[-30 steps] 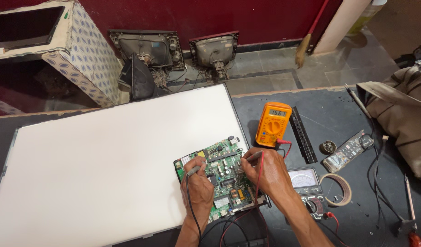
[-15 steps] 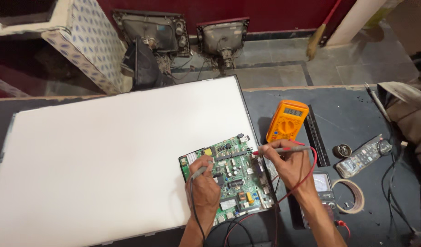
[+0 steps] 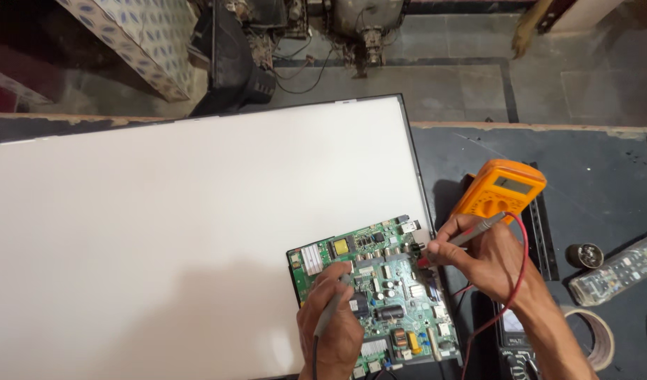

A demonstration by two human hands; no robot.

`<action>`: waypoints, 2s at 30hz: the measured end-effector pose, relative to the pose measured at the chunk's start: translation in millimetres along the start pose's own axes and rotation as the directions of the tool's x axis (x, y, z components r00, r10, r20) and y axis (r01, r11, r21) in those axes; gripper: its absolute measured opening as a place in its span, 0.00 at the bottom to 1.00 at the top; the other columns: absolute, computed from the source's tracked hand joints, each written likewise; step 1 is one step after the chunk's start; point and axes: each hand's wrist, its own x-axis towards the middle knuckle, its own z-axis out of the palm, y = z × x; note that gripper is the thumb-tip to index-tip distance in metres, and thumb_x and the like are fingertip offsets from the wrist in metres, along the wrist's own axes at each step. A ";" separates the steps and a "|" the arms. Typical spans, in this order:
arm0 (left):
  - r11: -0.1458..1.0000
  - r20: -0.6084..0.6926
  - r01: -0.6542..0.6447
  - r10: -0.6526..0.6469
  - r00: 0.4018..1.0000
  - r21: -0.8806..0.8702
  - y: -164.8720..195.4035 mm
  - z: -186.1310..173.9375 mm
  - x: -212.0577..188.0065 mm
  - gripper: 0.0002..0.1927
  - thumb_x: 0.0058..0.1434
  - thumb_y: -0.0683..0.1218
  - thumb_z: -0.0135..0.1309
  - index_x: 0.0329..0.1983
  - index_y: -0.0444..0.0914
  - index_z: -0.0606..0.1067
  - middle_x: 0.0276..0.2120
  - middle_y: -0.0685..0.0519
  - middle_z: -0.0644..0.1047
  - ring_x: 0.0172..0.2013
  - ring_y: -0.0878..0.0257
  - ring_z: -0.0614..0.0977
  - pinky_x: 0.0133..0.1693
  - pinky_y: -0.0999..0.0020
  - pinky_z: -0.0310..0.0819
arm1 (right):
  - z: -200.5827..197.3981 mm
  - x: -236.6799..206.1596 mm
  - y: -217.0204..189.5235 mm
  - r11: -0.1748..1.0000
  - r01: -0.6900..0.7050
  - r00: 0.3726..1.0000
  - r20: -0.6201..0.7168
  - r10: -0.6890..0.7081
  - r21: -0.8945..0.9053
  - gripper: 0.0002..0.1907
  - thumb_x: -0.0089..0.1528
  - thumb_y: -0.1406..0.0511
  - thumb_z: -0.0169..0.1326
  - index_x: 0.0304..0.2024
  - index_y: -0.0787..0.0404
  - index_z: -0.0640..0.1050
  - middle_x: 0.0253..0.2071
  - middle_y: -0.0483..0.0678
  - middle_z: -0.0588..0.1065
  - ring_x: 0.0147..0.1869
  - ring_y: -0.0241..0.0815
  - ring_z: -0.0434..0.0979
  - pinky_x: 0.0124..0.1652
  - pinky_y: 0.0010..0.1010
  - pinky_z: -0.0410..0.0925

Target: The person uses a multimeter to test various points on a green circuit board. They hold the multimeter probes against different components on the board while checking the readings on the multimeter display.

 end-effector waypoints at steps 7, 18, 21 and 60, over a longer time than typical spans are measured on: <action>0.994 0.056 0.109 -0.108 0.993 -0.014 -1.6 -2.6 -15.2 0.07 0.72 0.41 0.47 0.51 0.38 0.67 0.47 0.42 0.80 0.52 0.45 0.86 0.46 0.57 0.83 | -2.7 -2.5 -7.2 0.991 -0.014 1.000 0.015 0.016 -0.131 0.13 0.54 0.59 0.67 0.25 0.63 0.83 0.22 0.49 0.83 0.28 0.40 0.85 0.30 0.36 0.73; 0.970 0.055 0.237 -0.234 0.971 -0.048 3.1 -3.5 -10.5 0.06 0.70 0.41 0.49 0.46 0.37 0.64 0.48 0.39 0.82 0.51 0.45 0.87 0.40 0.61 0.86 | -2.0 -3.2 -3.9 0.984 -0.060 0.997 0.029 0.066 -0.167 0.14 0.54 0.58 0.68 0.25 0.63 0.84 0.19 0.51 0.81 0.23 0.42 0.76 0.26 0.36 0.66; 0.980 0.024 0.191 -0.190 0.981 -0.052 3.8 -2.3 -8.8 0.06 0.70 0.40 0.49 0.46 0.37 0.64 0.46 0.40 0.82 0.51 0.46 0.87 0.43 0.60 0.87 | -1.8 -2.9 -3.6 0.987 -0.036 0.999 0.029 0.041 -0.153 0.13 0.53 0.58 0.67 0.25 0.62 0.84 0.19 0.49 0.81 0.23 0.39 0.78 0.26 0.34 0.68; 0.975 0.050 0.215 -0.218 0.975 0.062 -24.2 13.6 36.7 0.05 0.72 0.43 0.42 0.45 0.36 0.65 0.43 0.47 0.80 0.44 0.53 0.85 0.44 0.61 0.80 | 33.3 0.0 -32.0 0.948 0.223 0.960 -0.116 -0.254 -0.228 0.10 0.55 0.64 0.62 0.33 0.66 0.82 0.23 0.55 0.80 0.29 0.51 0.84 0.34 0.41 0.73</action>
